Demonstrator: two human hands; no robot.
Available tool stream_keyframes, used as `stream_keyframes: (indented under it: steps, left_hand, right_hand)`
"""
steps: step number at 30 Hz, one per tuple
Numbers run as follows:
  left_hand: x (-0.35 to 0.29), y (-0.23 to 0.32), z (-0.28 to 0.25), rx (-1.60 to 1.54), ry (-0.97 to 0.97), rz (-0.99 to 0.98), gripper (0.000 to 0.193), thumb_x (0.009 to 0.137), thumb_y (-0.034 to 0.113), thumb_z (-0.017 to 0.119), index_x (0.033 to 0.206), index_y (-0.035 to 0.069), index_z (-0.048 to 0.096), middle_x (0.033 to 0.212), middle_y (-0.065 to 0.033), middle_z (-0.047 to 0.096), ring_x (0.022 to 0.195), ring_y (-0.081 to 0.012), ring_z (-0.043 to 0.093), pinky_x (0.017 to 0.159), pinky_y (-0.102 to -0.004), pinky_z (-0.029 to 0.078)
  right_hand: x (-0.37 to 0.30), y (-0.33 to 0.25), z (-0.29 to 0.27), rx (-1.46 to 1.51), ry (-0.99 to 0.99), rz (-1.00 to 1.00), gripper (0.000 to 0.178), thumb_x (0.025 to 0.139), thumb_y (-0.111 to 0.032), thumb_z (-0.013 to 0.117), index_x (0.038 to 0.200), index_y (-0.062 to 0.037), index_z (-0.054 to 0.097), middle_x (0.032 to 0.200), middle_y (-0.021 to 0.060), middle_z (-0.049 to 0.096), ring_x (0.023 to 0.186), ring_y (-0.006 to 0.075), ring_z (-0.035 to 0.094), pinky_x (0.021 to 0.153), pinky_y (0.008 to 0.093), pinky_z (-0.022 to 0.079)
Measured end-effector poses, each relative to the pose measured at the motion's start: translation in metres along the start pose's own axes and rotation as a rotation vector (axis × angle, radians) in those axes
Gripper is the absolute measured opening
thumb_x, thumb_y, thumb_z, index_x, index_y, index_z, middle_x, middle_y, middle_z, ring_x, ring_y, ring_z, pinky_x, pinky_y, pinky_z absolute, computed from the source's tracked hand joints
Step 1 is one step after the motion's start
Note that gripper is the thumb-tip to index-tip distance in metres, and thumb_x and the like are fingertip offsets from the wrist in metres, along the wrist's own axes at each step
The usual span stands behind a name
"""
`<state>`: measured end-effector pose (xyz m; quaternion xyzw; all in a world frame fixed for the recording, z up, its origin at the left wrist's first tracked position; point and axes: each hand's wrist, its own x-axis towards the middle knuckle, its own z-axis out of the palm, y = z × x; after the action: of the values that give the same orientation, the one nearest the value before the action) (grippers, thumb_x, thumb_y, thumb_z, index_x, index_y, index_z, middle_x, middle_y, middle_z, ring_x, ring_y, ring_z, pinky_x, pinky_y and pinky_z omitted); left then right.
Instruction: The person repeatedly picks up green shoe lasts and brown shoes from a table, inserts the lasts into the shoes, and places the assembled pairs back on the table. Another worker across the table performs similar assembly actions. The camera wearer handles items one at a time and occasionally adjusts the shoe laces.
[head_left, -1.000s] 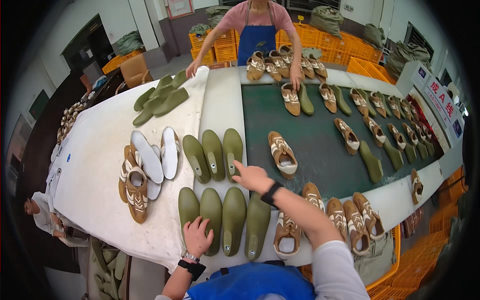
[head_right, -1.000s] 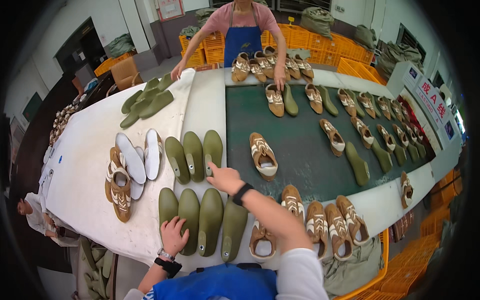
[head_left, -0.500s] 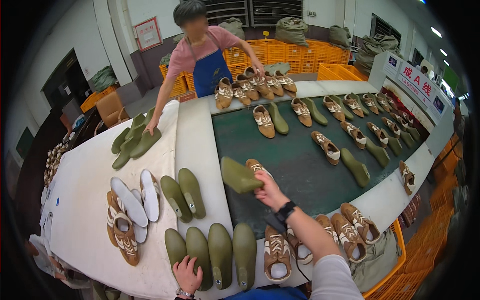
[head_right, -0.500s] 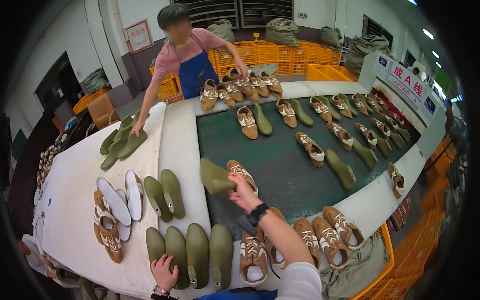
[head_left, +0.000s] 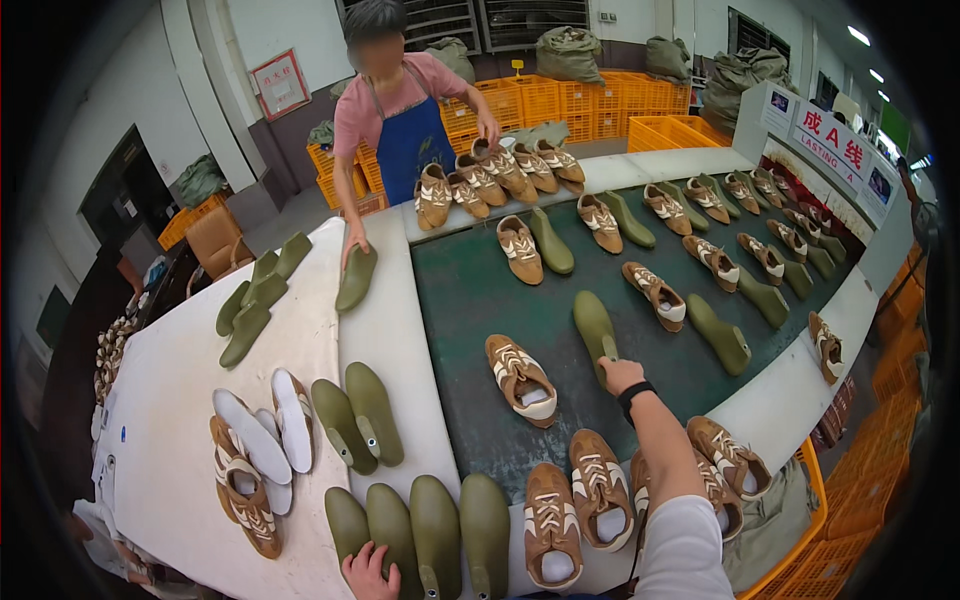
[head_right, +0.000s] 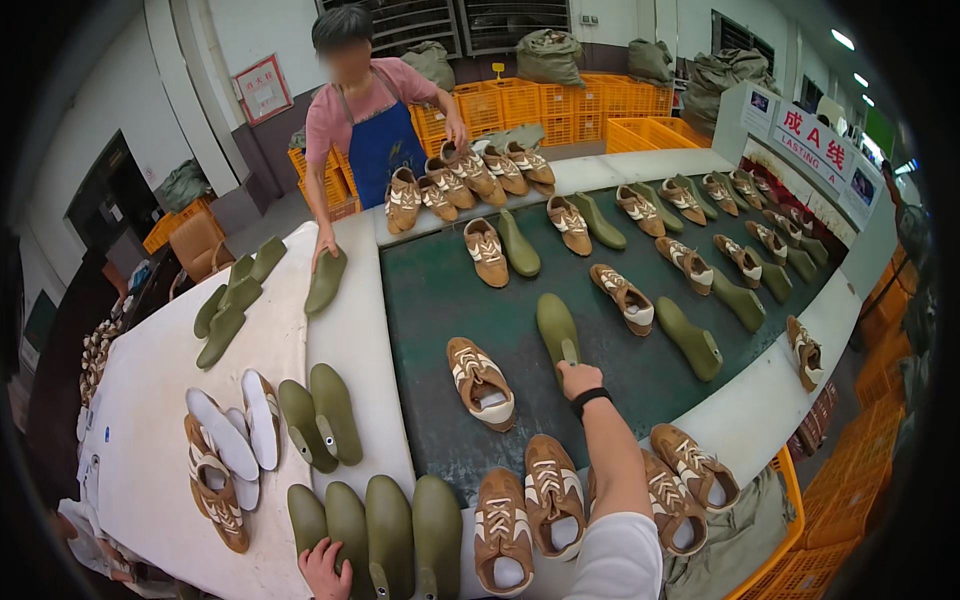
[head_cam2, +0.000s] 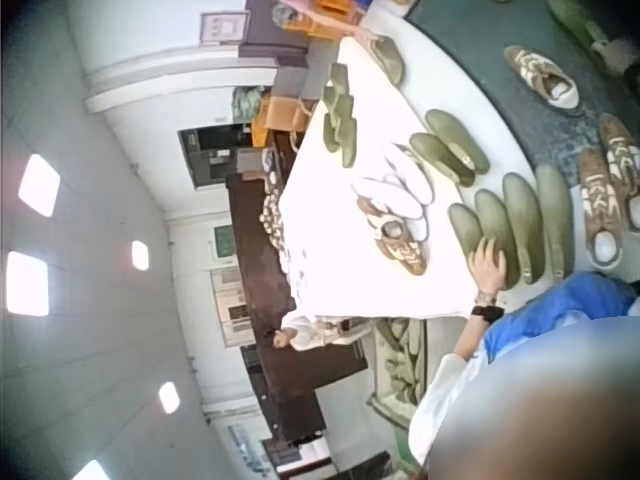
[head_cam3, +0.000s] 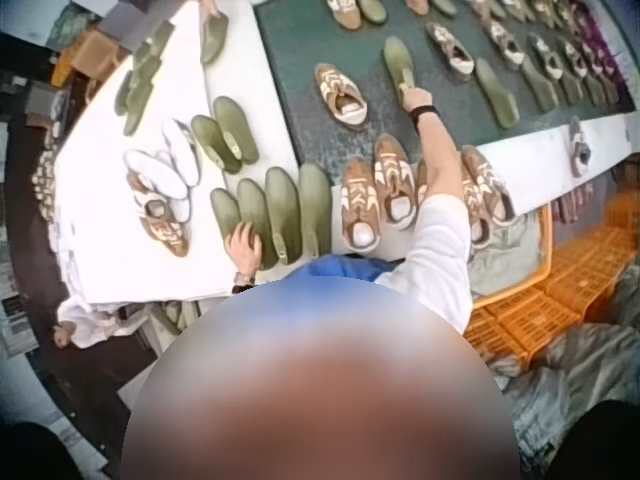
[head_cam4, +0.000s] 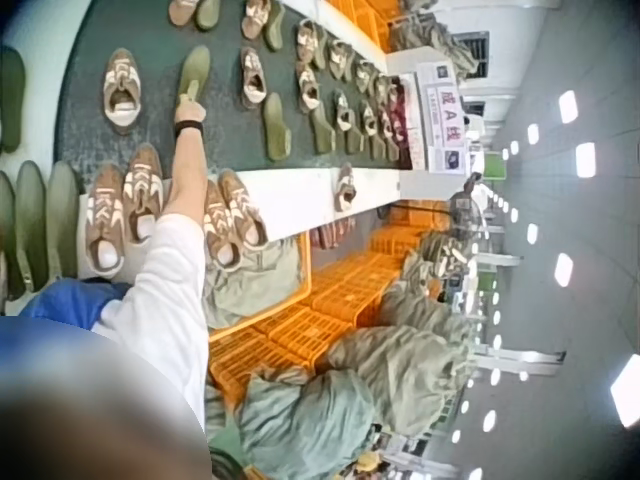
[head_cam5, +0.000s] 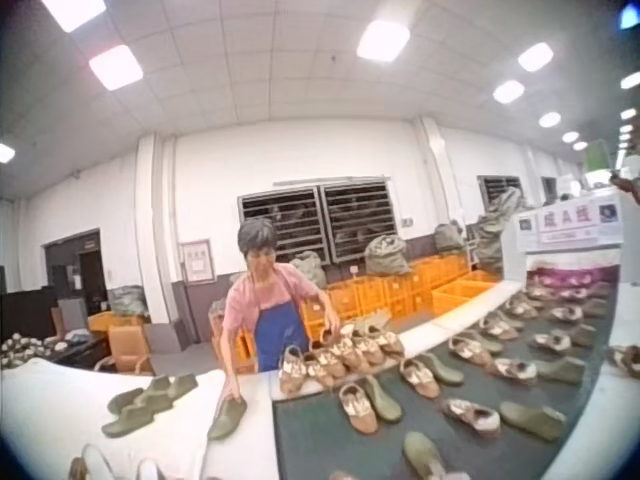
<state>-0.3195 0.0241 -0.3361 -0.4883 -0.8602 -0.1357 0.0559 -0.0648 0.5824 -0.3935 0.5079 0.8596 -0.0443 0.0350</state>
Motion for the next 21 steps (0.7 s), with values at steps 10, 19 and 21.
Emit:
stream_keyframes:
  steps: [10,19,21]
  left_hand:
    - [0.001,-0.003,0.001,0.002,0.008,0.023,0.039,0.084,0.026,0.062,0.120,0.010,0.062,0.125,-0.0136,0.059,0.114,-0.0319,0.053,0.101,-0.0473,0.035]
    - [0.002,-0.004,0.004,-0.045,0.017,0.001,0.039,0.079,0.025,0.064,0.114,0.010,0.063,0.120,-0.0139,0.059,0.111,-0.0301,0.053,0.101,-0.0472,0.033]
    - [0.004,-0.002,0.006,-0.064,0.048,0.010,0.038,0.076,0.024,0.065,0.112,0.011,0.063,0.118,-0.0139,0.059,0.109,-0.0290,0.054,0.100,-0.0470,0.033]
  right_hand:
    - [-0.019,-0.122,-0.022,-0.037,-0.202,-0.243,0.022,0.082,-0.030,0.063,0.092,-0.0140,0.074,0.097,0.0074,0.072,0.093,0.0246,0.070,0.080,0.0365,0.054]
    - [0.025,-0.048,0.003,0.220,0.090,0.124,0.026,0.090,-0.018,0.054,0.115,-0.0096,0.054,0.095,0.0180,0.069,0.089,0.0344,0.068,0.076,0.0450,0.054]
    - [0.017,-0.058,-0.011,0.175,0.046,0.022,0.033,0.087,-0.016,0.058,0.119,-0.0124,0.053,0.101,0.0198,0.067,0.094,0.0353,0.067,0.078,0.0457,0.053]
